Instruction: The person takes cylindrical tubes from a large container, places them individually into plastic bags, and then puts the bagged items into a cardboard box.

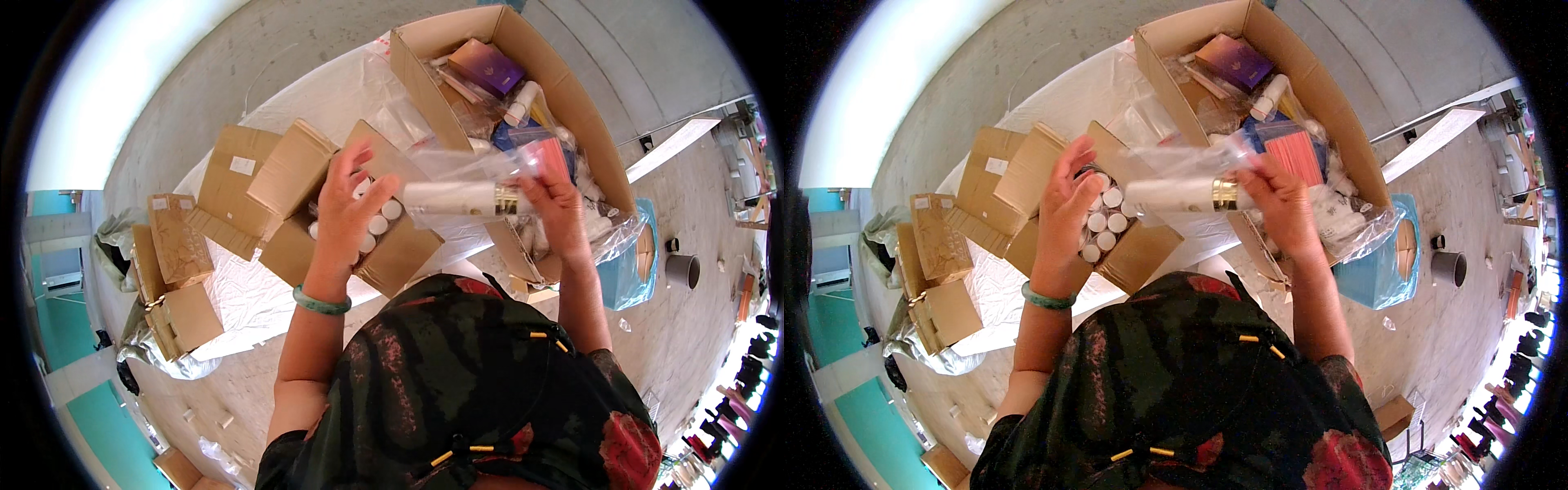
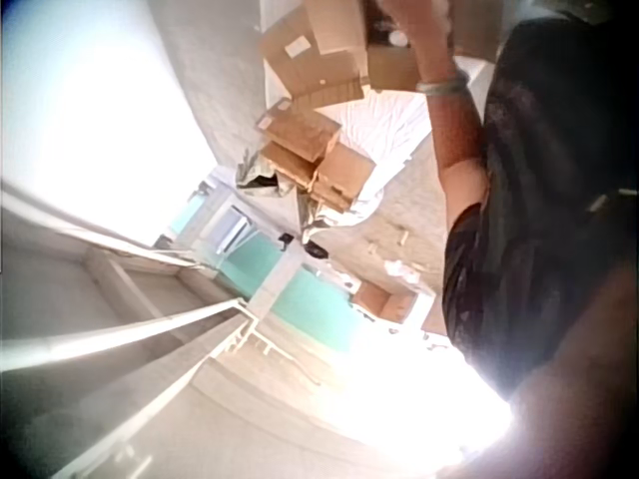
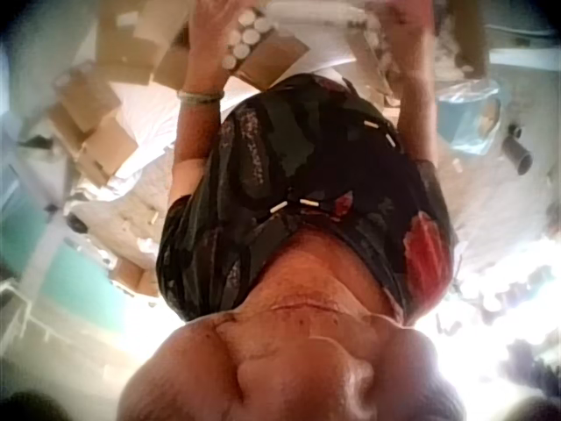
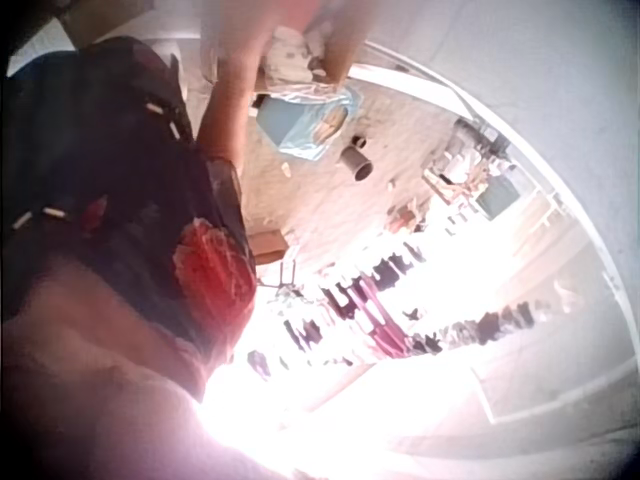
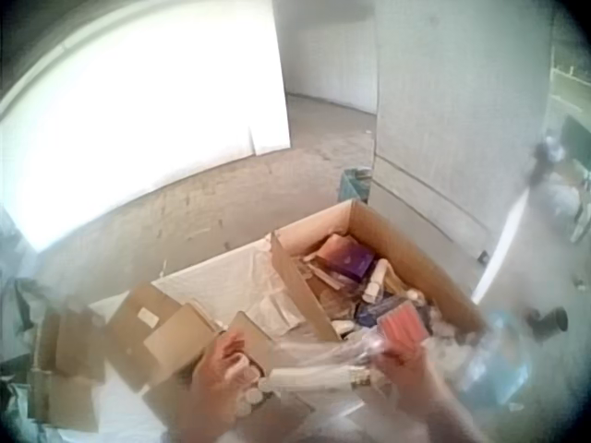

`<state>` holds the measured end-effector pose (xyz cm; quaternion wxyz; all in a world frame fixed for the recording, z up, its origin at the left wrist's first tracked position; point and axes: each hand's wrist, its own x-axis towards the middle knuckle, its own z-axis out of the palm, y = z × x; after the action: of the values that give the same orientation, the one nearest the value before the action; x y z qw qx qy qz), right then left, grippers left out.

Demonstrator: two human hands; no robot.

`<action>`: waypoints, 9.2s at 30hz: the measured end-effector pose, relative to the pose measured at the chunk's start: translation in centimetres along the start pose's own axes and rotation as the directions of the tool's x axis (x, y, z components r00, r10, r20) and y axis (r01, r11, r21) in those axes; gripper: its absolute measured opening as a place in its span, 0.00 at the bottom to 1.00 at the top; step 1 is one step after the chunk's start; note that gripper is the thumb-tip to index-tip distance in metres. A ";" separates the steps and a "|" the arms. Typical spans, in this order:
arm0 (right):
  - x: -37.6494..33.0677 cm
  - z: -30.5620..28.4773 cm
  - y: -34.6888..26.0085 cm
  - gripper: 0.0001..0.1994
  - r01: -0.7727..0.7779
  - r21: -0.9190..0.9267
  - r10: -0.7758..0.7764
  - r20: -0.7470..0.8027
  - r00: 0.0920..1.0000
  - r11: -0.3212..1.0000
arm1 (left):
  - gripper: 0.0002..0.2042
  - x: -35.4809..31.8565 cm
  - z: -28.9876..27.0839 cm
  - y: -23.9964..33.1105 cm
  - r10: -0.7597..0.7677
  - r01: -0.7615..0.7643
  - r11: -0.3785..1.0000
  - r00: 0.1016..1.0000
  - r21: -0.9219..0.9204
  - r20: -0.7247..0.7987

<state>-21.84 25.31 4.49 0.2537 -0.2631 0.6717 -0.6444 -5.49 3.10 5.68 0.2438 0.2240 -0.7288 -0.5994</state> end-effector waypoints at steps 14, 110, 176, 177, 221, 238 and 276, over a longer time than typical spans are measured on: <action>0.7 1.5 1.2 0.11 -0.173 0.339 0.134 0.134 0.982 0.925 | 0.16 -1.6 0.6 -2.1 -0.321 0.413 0.737 0.910 -0.534 0.261; -4.5 16.9 0.6 0.10 -0.132 0.025 0.115 0.349 0.930 0.991 | 0.11 -13.4 -14.4 -7.0 -0.224 0.219 0.799 0.973 -0.561 0.060; 4.0 33.4 10.7 0.16 0.606 -0.665 -0.071 0.646 0.760 0.437 | 0.11 -15.1 -16.7 -8.5 -0.539 0.299 0.771 0.776 -0.562 -0.328; 3.8 33.0 10.3 0.17 0.611 -0.636 -0.096 0.652 0.752 0.471 | 0.11 -14.8 -16.7 -8.6 -0.528 0.294 0.773 0.789 -0.562 -0.313; 23.2 -14.5 28.3 0.08 -0.619 0.028 0.618 -0.087 0.781 0.785 | 0.10 -5.5 3.5 -3.8 -0.603 0.482 0.726 0.790 -0.491 -0.116; 7.4 -10.0 12.0 0.20 -0.253 0.822 0.205 0.170 0.964 0.510 | 0.15 -1.9 5.0 -4.4 -0.470 0.528 0.800 0.847 -0.283 0.250; 1.8 3.0 -1.7 0.13 0.030 -0.094 -0.003 0.276 0.961 0.995 | 0.23 -2.7 3.5 -3.0 -0.121 0.330 0.858 0.875 -0.393 0.468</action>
<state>-21.09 21.78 6.10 0.3260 -0.3679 0.6583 -0.5702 -5.44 6.94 1.89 0.0504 0.1086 -0.5682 -0.8141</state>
